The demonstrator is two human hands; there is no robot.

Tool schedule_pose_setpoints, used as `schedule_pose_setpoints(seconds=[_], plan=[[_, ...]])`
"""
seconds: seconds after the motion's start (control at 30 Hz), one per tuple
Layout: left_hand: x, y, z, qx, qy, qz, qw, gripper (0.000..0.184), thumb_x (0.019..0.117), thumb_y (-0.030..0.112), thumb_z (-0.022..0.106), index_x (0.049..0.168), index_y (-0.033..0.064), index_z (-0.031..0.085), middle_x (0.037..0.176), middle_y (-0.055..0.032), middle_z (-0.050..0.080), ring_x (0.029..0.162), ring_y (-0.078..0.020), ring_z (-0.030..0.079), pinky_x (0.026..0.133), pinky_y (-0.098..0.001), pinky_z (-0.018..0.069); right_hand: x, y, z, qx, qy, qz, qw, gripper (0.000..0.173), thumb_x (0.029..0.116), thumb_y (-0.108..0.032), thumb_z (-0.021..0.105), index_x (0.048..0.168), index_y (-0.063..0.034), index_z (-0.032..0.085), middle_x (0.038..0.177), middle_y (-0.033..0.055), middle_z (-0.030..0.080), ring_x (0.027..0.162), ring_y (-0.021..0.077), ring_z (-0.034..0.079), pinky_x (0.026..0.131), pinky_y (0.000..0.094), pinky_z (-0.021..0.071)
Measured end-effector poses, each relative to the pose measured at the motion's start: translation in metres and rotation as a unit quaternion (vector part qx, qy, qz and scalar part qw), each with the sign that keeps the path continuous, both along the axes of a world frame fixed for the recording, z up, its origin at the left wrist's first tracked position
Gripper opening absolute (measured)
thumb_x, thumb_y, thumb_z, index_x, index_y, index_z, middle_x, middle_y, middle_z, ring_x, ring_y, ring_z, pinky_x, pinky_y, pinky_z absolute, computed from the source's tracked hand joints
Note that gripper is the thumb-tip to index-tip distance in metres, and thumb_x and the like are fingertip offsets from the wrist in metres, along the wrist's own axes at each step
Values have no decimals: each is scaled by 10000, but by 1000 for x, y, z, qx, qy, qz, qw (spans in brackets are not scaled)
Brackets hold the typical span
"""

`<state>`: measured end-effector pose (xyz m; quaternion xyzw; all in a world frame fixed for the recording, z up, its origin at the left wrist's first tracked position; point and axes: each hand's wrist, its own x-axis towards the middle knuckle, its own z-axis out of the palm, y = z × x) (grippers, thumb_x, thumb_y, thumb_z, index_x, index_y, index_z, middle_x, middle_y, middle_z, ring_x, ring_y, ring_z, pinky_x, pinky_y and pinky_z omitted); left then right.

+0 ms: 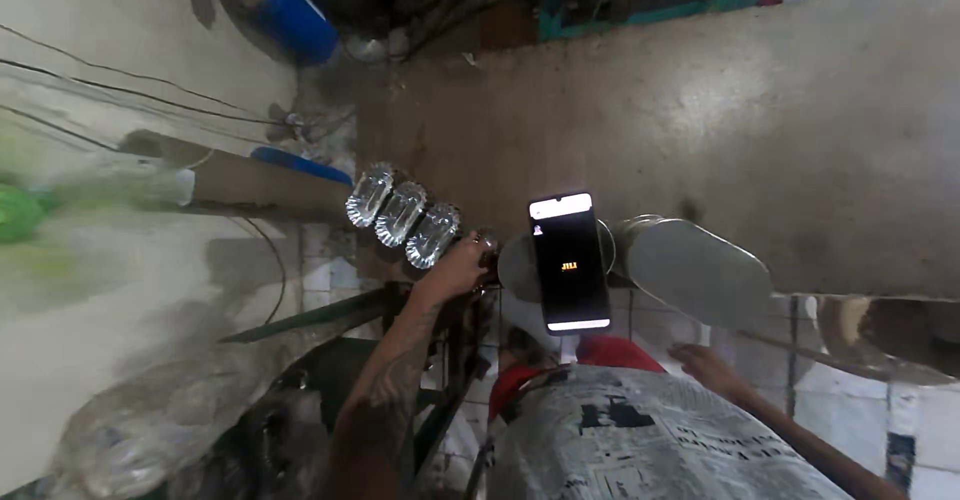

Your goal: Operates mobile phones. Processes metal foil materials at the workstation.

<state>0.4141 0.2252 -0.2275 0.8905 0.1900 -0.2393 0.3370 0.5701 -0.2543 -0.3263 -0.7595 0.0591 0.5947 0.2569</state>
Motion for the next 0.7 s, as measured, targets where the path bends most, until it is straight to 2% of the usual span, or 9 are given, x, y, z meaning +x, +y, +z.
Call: schedule_pose_setpoints(seconds=[0.1,0.13,0.2,0.3,0.37,0.47,0.53,0.63,0.7], plan=[[-6,0,-11,33,2,-36,999,510,772,18,838,1256,24,677,1401,-289,539,1283,-447,542,1074,-589,459,7,2,-1,-1,-1,18,1000,408,1077,-243,537,1320,82,578,1319,280,603,1202,357,593,1035,527,463],[-5,1,-11,30,7,-32,999,476,801,35,826,1251,11,674,1407,-294,530,1279,-445,547,1071,-581,464,10,0,-4,-2,-7,26,1000,406,1074,-250,541,1314,75,586,1310,279,608,1193,359,597,1026,533,467],[-1,5,-7,8,24,2,1000,356,941,114,703,1276,8,647,1419,-282,514,1264,-416,568,1057,-570,480,16,-2,-4,-7,-25,45,999,406,1069,-261,551,1307,64,599,1281,281,623,1167,369,612,1012,550,475],[-1,12,-8,-17,-5,32,999,394,1004,159,594,1359,-12,574,1410,-285,525,1288,-411,552,1068,-589,460,24,10,22,2,-29,81,996,425,1066,-275,560,1324,61,595,1279,277,632,1186,367,617,1044,547,465],[1,9,-6,-11,11,31,999,486,1000,153,615,1445,-5,501,1459,-289,490,1311,-419,539,1083,-595,448,26,27,48,32,-3,119,992,448,1072,-298,544,1364,40,571,1301,253,631,1207,333,620,1065,515,470],[5,-2,1,68,84,-3,994,603,901,163,771,1427,26,511,1453,-300,468,1195,-471,600,961,-641,521,20,63,87,108,16,148,983,402,1066,-278,548,1334,17,600,1224,197,665,1103,243,647,998,441,511],[8,-17,28,132,92,3,987,627,785,87,832,1352,19,573,1371,-299,521,1069,-488,639,840,-651,553,15,85,110,163,21,162,973,380,1064,-295,531,1309,-21,629,1203,145,680,1084,200,653,982,425,522],[-9,-54,103,145,-35,213,966,416,1002,159,595,1378,-16,559,1362,-291,551,1184,-458,599,965,-645,503,6,112,155,220,28,148,964,379,1071,-322,519,1319,-66,647,1213,62,691,1095,102,641,998,354,513],[-18,-103,139,124,-181,326,920,559,979,293,585,1406,-60,512,1352,-309,548,1228,-399,576,994,-559,501,5,123,179,274,44,159,947,348,1072,-292,514,1286,-54,651,1111,23,693,975,45,639,906,287,535]])
